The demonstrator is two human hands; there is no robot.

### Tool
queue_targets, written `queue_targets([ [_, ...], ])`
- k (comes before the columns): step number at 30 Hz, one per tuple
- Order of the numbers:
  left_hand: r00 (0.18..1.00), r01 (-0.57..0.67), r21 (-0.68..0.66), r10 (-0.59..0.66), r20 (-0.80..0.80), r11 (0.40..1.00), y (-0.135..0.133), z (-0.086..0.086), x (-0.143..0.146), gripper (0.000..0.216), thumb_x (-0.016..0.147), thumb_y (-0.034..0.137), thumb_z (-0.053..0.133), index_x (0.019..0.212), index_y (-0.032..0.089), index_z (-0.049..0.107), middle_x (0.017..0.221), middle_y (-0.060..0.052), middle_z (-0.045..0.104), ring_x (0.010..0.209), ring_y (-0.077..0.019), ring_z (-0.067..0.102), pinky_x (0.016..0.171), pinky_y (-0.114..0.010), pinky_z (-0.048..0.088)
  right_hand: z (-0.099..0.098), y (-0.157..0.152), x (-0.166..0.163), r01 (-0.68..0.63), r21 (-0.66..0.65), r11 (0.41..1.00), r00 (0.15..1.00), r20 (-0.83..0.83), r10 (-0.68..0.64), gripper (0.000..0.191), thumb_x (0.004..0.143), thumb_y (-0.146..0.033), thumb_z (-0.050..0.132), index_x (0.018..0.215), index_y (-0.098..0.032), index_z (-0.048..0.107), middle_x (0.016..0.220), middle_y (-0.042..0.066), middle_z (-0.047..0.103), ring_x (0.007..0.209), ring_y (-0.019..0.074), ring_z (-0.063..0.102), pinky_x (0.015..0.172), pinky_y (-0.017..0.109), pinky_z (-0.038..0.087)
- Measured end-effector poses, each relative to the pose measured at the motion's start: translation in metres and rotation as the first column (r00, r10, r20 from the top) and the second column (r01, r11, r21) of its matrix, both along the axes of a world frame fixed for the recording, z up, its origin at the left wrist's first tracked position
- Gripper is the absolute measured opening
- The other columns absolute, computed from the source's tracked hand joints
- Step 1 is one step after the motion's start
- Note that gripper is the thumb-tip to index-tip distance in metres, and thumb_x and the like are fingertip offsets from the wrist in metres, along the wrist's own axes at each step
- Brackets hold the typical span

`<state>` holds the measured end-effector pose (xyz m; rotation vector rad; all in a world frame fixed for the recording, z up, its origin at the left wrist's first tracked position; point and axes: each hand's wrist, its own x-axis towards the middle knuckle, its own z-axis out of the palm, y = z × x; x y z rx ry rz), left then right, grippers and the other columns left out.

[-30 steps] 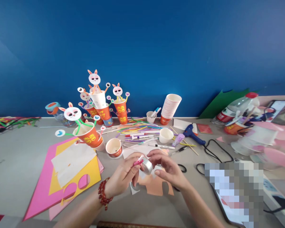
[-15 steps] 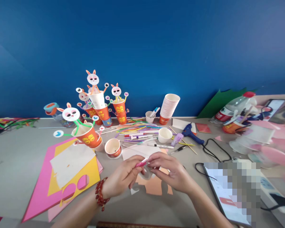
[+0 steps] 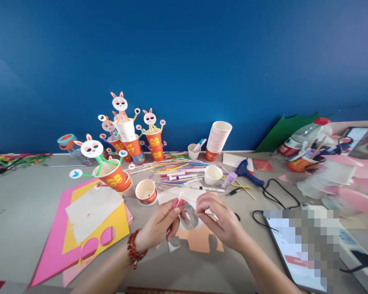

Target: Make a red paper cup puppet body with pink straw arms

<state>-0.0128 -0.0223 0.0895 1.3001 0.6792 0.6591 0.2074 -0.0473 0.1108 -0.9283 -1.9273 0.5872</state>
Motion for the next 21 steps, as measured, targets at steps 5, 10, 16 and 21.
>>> queue_targets([
  [5, 0.992, -0.039, -0.160, 0.058, 0.115, 0.986, 0.004, -0.008, 0.001, 0.034, 0.098, 0.049, 0.044, 0.091, 0.017, 0.055, 0.035, 0.011, 0.037, 0.026, -0.0048, 0.024, 0.033, -0.015, 0.023, 0.007, -0.006, -0.001, 0.030, 0.035, 0.999, 0.999, -0.044, -0.028, 0.010, 0.095, -0.016, 0.051, 0.092, -0.025, 0.055, 0.086, 0.006, 0.061, 0.082, 0.0207, 0.061, 0.072, 0.033, 0.051],
  [10, 0.972, -0.080, -0.320, 0.145, 0.183, 0.944, 0.006, -0.015, 0.001, 0.029, 0.097, 0.046, 0.049, 0.087, 0.019, 0.053, 0.038, 0.012, 0.034, 0.029, -0.0039, 0.021, 0.034, -0.014, 0.023, 0.018, -0.010, 0.001, 0.040, 0.028, 0.999, 0.997, -0.067, -0.038, 0.010, 0.097, -0.019, 0.049, 0.092, -0.025, 0.056, 0.084, 0.006, 0.062, 0.081, 0.0219, 0.061, 0.070, 0.034, 0.051],
  [16, 0.998, 0.047, -0.291, -0.034, 0.052, 0.955, 0.005, -0.008, 0.002, 0.037, 0.094, 0.055, 0.050, 0.086, 0.018, 0.055, 0.038, 0.012, 0.033, 0.031, -0.0051, 0.024, 0.036, -0.016, 0.024, 0.024, -0.006, 0.008, 0.013, -0.041, 0.999, 1.000, 0.005, -0.012, 0.008, 0.096, -0.020, 0.054, 0.091, -0.024, 0.060, 0.088, 0.007, 0.065, 0.087, 0.0231, 0.063, 0.076, 0.036, 0.051],
  [21, 0.993, 0.051, -0.140, -0.065, -0.096, 0.989, 0.012, 0.006, 0.001, 0.042, 0.092, 0.057, 0.051, 0.097, 0.017, 0.060, 0.046, 0.012, 0.036, 0.033, -0.0045, 0.028, 0.038, -0.018, 0.025, 0.026, 0.001, 0.011, -0.029, -0.090, 0.996, 0.995, 0.092, 0.038, 0.009, 0.096, -0.020, 0.055, 0.091, -0.024, 0.061, 0.090, 0.007, 0.066, 0.088, 0.0226, 0.062, 0.078, 0.036, 0.049],
])
